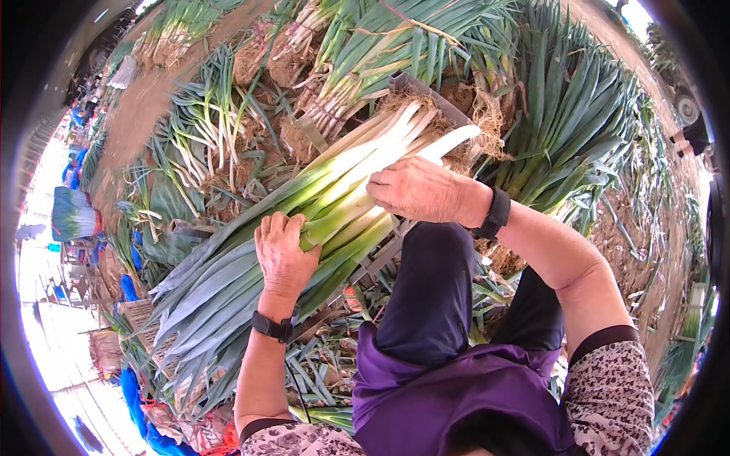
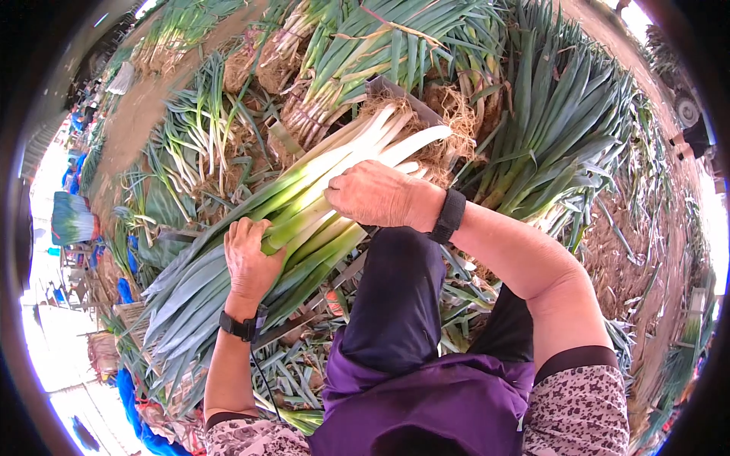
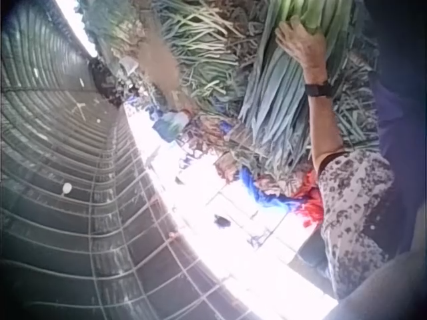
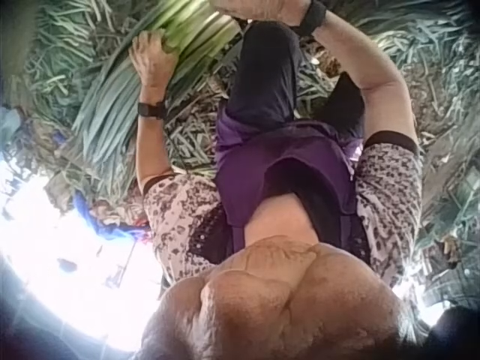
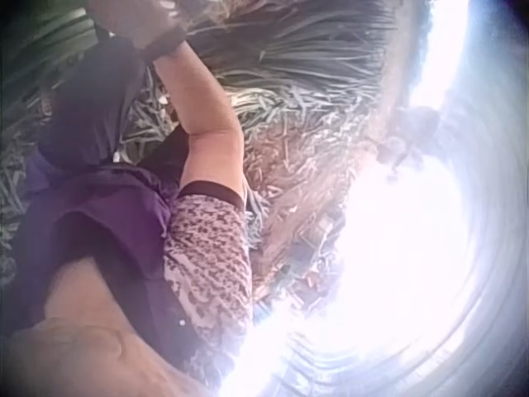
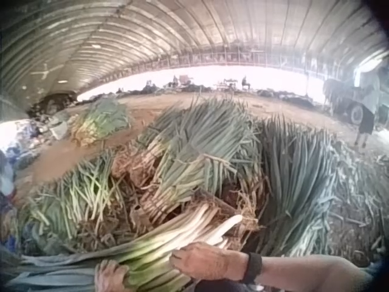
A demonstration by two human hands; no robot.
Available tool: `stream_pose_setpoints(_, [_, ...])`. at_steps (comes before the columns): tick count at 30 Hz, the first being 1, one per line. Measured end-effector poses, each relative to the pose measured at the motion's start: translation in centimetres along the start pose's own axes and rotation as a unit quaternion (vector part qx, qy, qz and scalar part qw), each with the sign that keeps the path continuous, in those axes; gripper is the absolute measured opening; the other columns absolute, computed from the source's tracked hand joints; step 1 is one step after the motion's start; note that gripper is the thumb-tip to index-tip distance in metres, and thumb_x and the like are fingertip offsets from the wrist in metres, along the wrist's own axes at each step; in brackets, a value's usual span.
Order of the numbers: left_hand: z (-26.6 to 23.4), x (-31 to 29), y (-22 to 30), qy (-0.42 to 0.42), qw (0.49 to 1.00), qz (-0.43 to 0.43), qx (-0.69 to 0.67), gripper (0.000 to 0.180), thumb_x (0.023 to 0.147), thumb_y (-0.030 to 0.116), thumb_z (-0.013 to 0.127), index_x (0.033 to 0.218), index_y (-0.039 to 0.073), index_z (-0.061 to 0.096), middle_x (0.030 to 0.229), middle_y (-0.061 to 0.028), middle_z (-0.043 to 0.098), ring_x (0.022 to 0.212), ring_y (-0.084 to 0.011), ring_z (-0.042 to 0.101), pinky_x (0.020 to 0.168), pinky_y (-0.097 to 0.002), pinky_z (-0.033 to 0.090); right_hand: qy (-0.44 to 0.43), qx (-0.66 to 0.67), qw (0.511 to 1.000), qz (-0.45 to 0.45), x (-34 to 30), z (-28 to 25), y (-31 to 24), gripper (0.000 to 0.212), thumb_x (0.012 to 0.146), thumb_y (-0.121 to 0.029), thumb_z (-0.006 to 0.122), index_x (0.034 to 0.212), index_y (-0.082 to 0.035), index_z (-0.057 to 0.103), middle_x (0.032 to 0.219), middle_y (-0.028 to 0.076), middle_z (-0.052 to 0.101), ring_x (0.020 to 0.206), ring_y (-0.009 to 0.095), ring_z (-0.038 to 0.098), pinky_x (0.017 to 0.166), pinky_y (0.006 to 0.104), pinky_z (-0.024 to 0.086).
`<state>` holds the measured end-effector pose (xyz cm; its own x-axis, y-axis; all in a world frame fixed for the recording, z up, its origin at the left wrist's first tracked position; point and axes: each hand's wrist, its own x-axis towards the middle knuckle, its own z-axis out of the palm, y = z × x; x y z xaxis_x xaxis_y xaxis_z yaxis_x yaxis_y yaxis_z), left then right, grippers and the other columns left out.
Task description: Stripping the outer leaves of harvested leeks and arranging them in a metal crate.
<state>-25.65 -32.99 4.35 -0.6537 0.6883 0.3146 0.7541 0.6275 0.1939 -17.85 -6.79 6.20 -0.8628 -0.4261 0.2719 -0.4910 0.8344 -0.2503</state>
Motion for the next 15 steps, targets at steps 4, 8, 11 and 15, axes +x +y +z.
stream_pose_setpoints(4, [-1.5, -0.5, 1.0, 0.018, 1.0, 0.008, 0.009, 0.043, 0.056, 0.011, 0.079, 0.095, 0.007, 0.063, 0.091, -0.0092, 0.051, 0.091, -0.0296, 0.051, 0.083, -0.0411, 0.041, 0.0, -0.093, 0.995, -0.028, -0.8, -0.7, -1.4, 0.01, 0.074, -0.013, 0.06, 0.076, -0.003, 0.057, 0.073, 0.009, 0.059, 0.071, 0.027, 0.064, 0.064, 0.0372, 0.052])
stream_pose_setpoints(8, [-2.5, -1.1, 2.3, 0.046, 0.998, 0.035, 0.011, 0.046, 0.055, 0.01, 0.079, 0.098, 0.007, 0.061, 0.091, -0.0094, 0.05, 0.09, -0.0297, 0.05, 0.083, -0.0424, 0.04, -0.005, -0.051, 0.999, -0.004, -1.6, -1.9, -1.5, 0.017, 0.08, -0.012, 0.063, 0.088, 0.001, 0.056, 0.079, 0.008, 0.058, 0.069, 0.023, 0.062, 0.059, 0.0362, 0.051])
stream_pose_setpoints(11, [-2.6, -1.8, 2.3, 0.066, 0.996, 0.058, 0.012, 0.047, 0.055, 0.01, 0.078, 0.098, 0.007, 0.06, 0.091, -0.0097, 0.05, 0.09, -0.03, 0.049, 0.082, -0.0432, 0.04, 0.24, 0.361, 0.845, 0.313, -2.1, -2.2, -1.7, 0.015, 0.088, -0.009, 0.059, 0.096, 0.004, 0.057, 0.075, 0.004, 0.059, 0.062, 0.016, 0.061, 0.057, 0.0326, 0.05])
stream_pose_setpoints(15, [-2.8, -2.9, 2.3, 0.07, 0.994, 0.079, 0.01, 0.044, 0.057, 0.01, 0.075, 0.098, 0.007, 0.06, 0.091, -0.01, 0.05, 0.089, -0.0301, 0.05, 0.081, -0.0438, 0.04, 0.505, 0.499, 0.566, 0.42, -5.7, -5.5, 1.9, 0.01, 0.091, -0.008, 0.055, 0.094, -0.001, 0.061, 0.067, 0.003, 0.056, 0.046, 0.011, 0.048, 0.041, 0.0259, 0.039])
